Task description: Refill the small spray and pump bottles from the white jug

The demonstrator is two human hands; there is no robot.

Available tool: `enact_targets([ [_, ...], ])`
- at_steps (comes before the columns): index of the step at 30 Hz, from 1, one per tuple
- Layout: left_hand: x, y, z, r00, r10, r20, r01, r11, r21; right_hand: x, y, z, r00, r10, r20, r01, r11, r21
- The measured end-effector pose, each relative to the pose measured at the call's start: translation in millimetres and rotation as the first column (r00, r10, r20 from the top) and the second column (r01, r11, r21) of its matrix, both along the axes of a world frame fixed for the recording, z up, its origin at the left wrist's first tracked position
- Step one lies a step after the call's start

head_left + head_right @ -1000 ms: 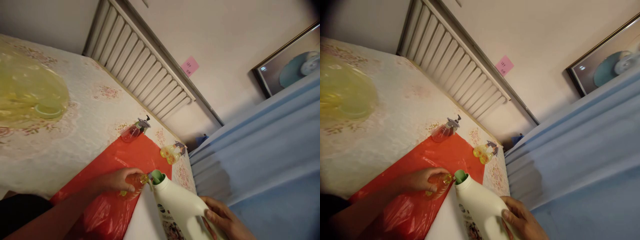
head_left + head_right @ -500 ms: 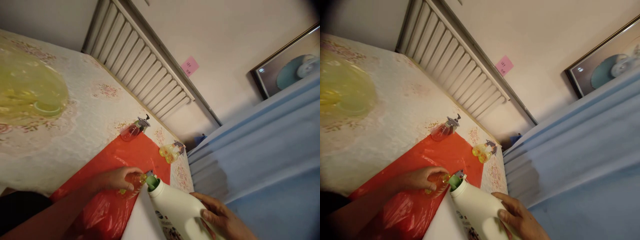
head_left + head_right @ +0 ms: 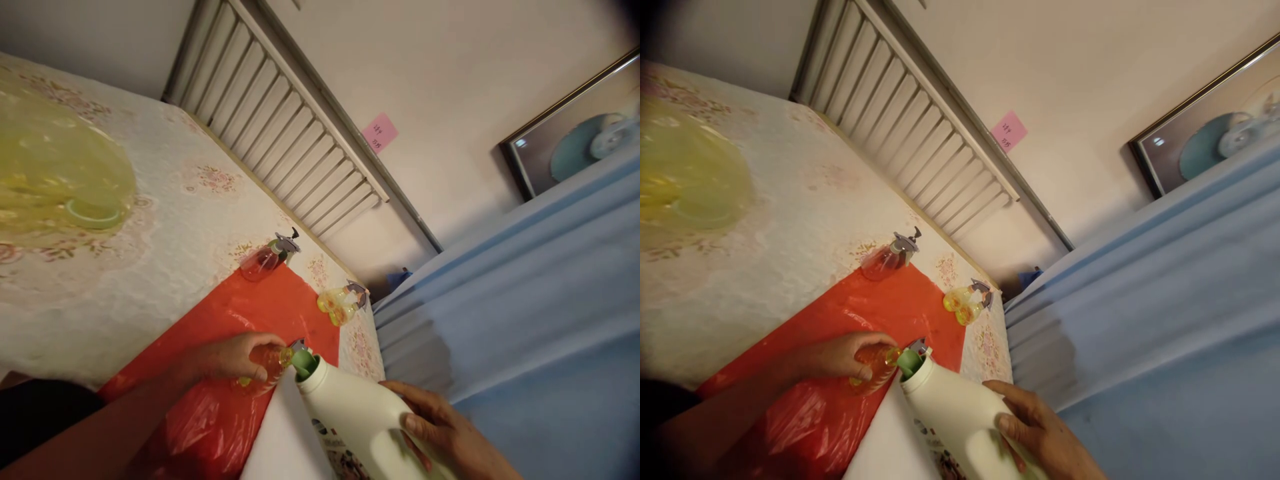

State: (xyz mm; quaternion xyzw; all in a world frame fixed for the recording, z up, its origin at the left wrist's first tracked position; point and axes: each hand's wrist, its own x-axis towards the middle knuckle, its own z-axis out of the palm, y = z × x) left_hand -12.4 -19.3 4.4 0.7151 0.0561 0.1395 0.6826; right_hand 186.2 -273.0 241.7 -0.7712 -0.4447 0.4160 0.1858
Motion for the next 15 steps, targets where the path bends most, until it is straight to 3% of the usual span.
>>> enact_targets([
  [10, 1, 0, -1.4, 1.0, 0.003, -0.012, -0.003, 1.0, -0.005, 1, 2, 4.7, 0.999, 0.008, 0.048, -0.007, 1.0, -0.011],
  [15, -3, -1, 9.5, 0.999, -0.002, -0.038, 0.003, 1.0, 0.014, 0, 4, 7.4, 0.998, 0.017, 0.063, -0.015, 1.0, -0.021],
])
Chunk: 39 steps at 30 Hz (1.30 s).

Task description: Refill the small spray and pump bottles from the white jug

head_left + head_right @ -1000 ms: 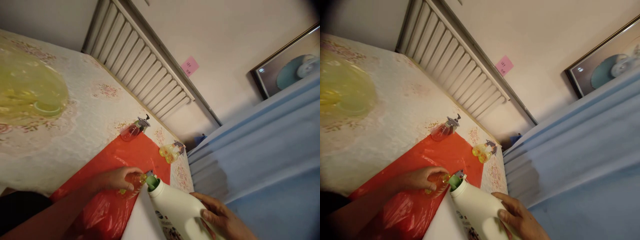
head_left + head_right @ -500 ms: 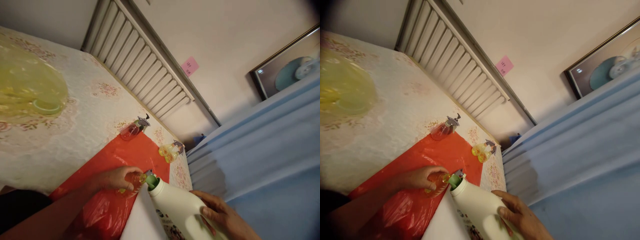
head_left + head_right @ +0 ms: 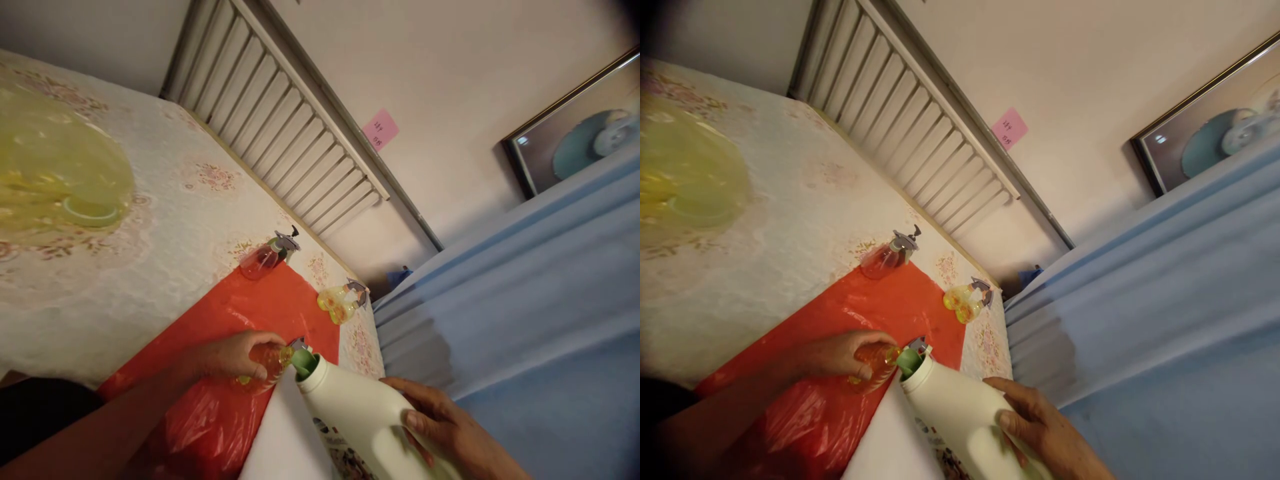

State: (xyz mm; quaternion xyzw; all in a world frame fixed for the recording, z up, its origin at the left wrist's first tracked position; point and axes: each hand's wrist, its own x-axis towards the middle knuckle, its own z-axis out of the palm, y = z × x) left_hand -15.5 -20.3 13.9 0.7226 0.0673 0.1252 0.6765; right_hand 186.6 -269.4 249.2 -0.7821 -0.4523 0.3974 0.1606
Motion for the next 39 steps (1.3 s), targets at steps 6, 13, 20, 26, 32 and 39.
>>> enact_targets([
  [6, -3, 0, 10.4, 0.999, 0.013, -0.048, -0.013, 1.0, 0.008, 0, 1, 2.6, 0.999, 0.014, 0.031, -0.014, 1.0, -0.002],
  [13, -4, -1, 10.3, 1.0, 0.002, -0.025, -0.002, 1.0, 0.001, -2, 3, 3.4, 1.0, 0.014, 0.015, -0.014, 1.0, 0.006],
  [20, -2, 0, 8.5, 1.0, -0.001, -0.007, 0.001, 1.0, -0.008, -1, 3, 3.6, 1.0, 0.009, 0.023, -0.009, 1.0, 0.003],
  [26, 1, 0, 0.4, 1.0, -0.011, 0.023, 0.011, 1.0, -0.028, -2, 5, 5.3, 0.999, 0.025, 0.026, -0.025, 1.0, 0.003],
  [32, 2, 0, -2.6, 1.0, -0.001, 0.019, 0.001, 1.0, -0.017, -3, 6, 7.0, 0.999, 0.034, 0.025, -0.035, 0.999, 0.006],
  [39, 1, 0, 2.1, 1.0, -0.015, 0.021, 0.015, 1.0, -0.001, -2, 6, 7.2, 0.999, 0.039, 0.013, -0.039, 0.999, -0.009],
])
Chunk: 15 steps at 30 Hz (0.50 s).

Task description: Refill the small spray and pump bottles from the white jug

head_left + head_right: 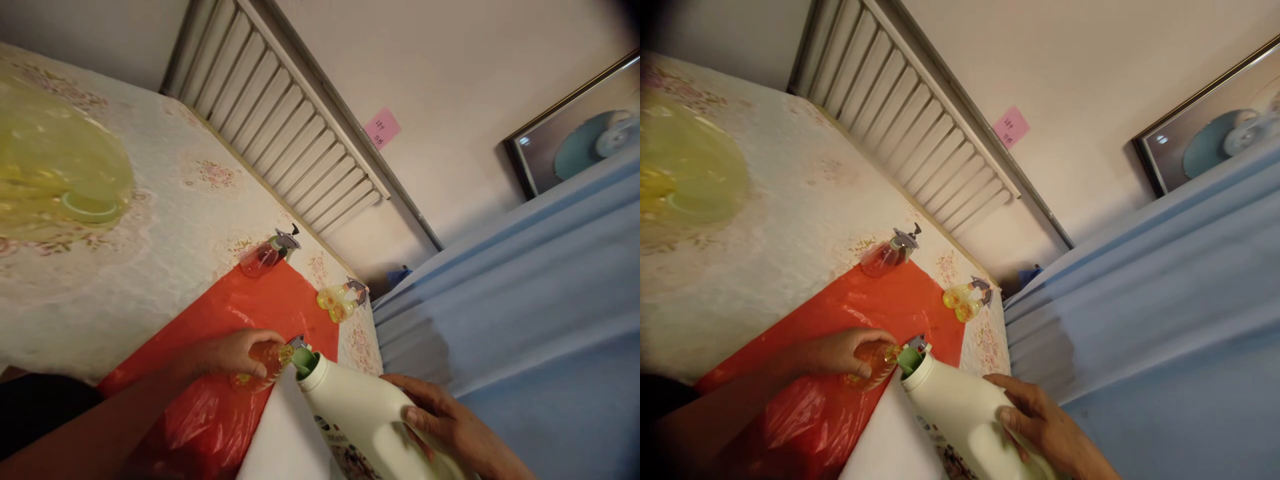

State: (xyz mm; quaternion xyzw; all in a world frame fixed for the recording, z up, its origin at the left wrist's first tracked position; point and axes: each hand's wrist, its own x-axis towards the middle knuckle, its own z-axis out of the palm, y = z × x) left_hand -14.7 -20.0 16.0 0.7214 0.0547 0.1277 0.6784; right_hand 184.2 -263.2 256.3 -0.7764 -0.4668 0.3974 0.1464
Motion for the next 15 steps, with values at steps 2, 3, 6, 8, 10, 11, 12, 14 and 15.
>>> enact_targets([
  [2, 0.3, -0.1, -0.2, 1.0, 0.01, -0.001, -0.01, 1.0, 0.005, 0.2, -0.1, 0.0, 1.0, -0.006, -0.008, 0.006, 1.0, 0.002],
  [3, 0.4, -0.2, -0.2, 1.0, 0.012, -0.005, -0.012, 1.0, 0.004, 0.6, -0.3, -0.2, 1.0, -0.009, -0.014, 0.009, 1.0, 0.002],
  [6, 0.4, -0.7, 0.7, 1.0, 0.004, -0.012, -0.005, 1.0, -0.009, 2.3, -1.6, -1.2, 0.999, -0.017, -0.026, 0.017, 1.0, -0.005],
  [8, 0.2, -1.0, 1.6, 1.0, 0.002, -0.014, -0.002, 1.0, -0.011, 3.2, -2.2, -1.8, 0.999, -0.021, -0.024, 0.021, 1.0, -0.008],
  [10, 0.2, -1.1, 1.4, 1.0, 0.001, -0.016, -0.001, 1.0, -0.008, 3.0, -2.1, -1.8, 1.0, -0.02, -0.021, 0.02, 1.0, -0.01],
  [11, 0.3, -1.0, 0.7, 1.0, 0.001, -0.01, -0.001, 1.0, -0.005, 2.5, -1.8, -1.5, 1.0, -0.019, -0.02, 0.019, 1.0, -0.01],
  [12, 0.5, -0.9, -0.4, 1.0, 0.002, -0.002, -0.002, 1.0, -0.002, 1.9, -1.4, -1.1, 1.0, -0.019, -0.02, 0.019, 1.0, -0.012],
  [14, 1.0, -0.4, -3.2, 1.0, 0.004, 0.012, -0.004, 1.0, 0.003, 0.4, -0.3, -0.1, 1.0, -0.018, -0.018, 0.018, 1.0, -0.019],
  [15, 1.3, -0.1, -4.6, 1.0, 0.006, 0.015, -0.006, 1.0, 0.004, -0.2, 0.2, 0.4, 1.0, -0.02, -0.016, 0.02, 1.0, -0.022],
])
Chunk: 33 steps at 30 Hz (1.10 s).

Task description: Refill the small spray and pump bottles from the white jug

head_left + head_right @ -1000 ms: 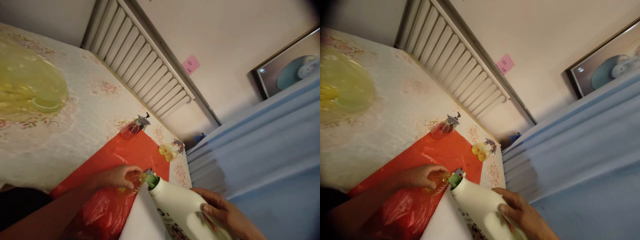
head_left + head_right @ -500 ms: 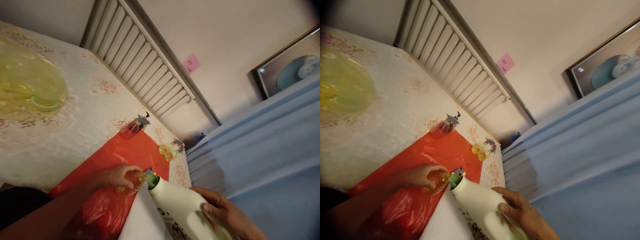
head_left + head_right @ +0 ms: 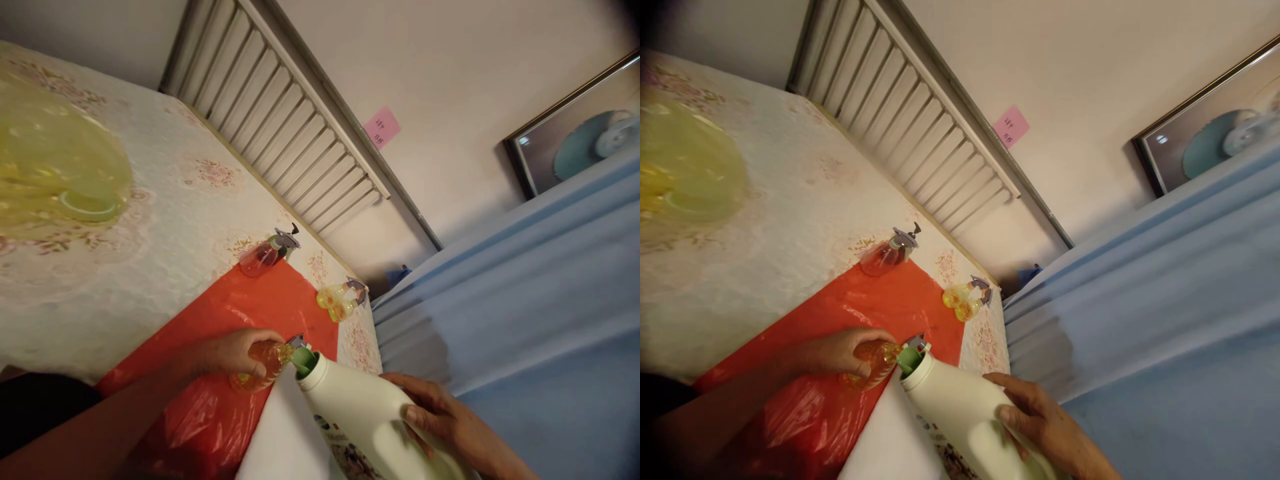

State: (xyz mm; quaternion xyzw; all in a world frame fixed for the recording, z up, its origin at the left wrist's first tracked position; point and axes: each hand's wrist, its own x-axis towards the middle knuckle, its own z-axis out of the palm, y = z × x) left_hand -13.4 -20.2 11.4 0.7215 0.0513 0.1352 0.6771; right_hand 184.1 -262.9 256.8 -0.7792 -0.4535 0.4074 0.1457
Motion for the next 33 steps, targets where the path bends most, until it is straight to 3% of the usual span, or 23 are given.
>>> enact_targets([
  [33, 4, 1, -11.6, 0.999, -0.027, 0.017, 0.028, 0.998, -0.065, 3, 0, 0.7, 1.0, -0.014, 0.002, 0.014, 1.0, -0.021],
])
